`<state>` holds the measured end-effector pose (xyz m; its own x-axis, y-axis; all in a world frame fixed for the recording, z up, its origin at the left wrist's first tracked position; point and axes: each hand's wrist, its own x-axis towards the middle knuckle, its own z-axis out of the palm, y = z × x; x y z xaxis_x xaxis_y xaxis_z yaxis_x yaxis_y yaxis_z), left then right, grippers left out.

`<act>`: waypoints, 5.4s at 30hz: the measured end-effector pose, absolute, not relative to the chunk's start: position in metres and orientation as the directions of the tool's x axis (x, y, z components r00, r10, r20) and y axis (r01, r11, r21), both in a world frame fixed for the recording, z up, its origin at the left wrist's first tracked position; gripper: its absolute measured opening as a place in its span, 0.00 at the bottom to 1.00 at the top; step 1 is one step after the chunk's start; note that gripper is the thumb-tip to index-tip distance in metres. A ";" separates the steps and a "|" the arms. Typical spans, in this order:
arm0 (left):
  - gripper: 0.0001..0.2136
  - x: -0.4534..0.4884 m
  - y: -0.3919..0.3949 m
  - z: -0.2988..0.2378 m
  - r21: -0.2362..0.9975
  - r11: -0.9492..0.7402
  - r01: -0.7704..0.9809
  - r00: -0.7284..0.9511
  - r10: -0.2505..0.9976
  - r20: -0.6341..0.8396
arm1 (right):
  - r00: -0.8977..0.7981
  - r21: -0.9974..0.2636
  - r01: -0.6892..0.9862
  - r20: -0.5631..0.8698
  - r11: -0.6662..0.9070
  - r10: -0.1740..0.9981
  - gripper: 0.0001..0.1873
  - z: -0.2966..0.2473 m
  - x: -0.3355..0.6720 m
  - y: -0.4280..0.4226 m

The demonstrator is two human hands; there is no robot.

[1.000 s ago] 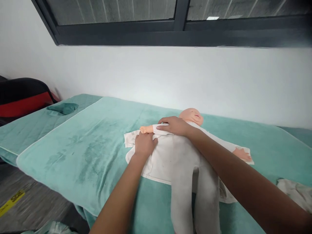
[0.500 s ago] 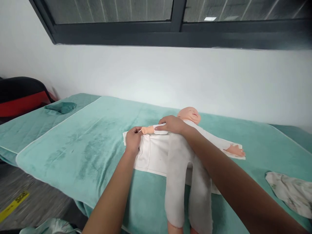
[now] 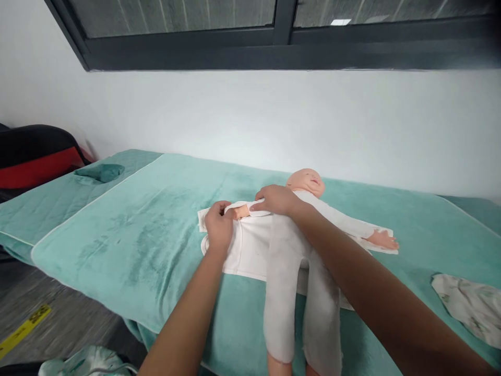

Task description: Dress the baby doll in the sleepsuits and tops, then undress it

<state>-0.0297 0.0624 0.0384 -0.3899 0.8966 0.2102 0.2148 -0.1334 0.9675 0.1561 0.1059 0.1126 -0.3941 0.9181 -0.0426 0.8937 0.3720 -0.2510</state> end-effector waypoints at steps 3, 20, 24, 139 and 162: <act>0.10 -0.017 0.055 0.032 0.790 -0.320 0.523 -0.169 0.869 0.464 | -0.411 -0.201 0.895 -0.027 0.397 0.911 0.20 0.108 0.149 0.106; 0.15 -0.006 0.041 0.036 0.628 -0.132 0.767 -0.165 0.905 0.393 | 0.561 -0.533 0.758 0.236 -0.376 0.794 0.21 0.058 0.278 0.015; 0.17 -0.011 0.029 0.035 0.597 -0.032 0.802 -0.245 0.893 0.377 | 0.600 -0.626 0.677 0.164 -0.387 0.783 0.24 0.052 0.280 0.010; 0.11 0.173 0.044 0.109 0.140 -0.825 0.548 0.828 0.558 0.051 | 0.607 -0.581 0.702 0.185 -0.412 0.773 0.21 0.016 0.309 -0.032; 0.15 0.171 0.076 0.099 -0.059 -0.681 0.730 0.684 0.729 0.038 | 0.284 -0.981 -0.186 -0.101 -0.048 0.953 0.28 0.033 0.342 -0.046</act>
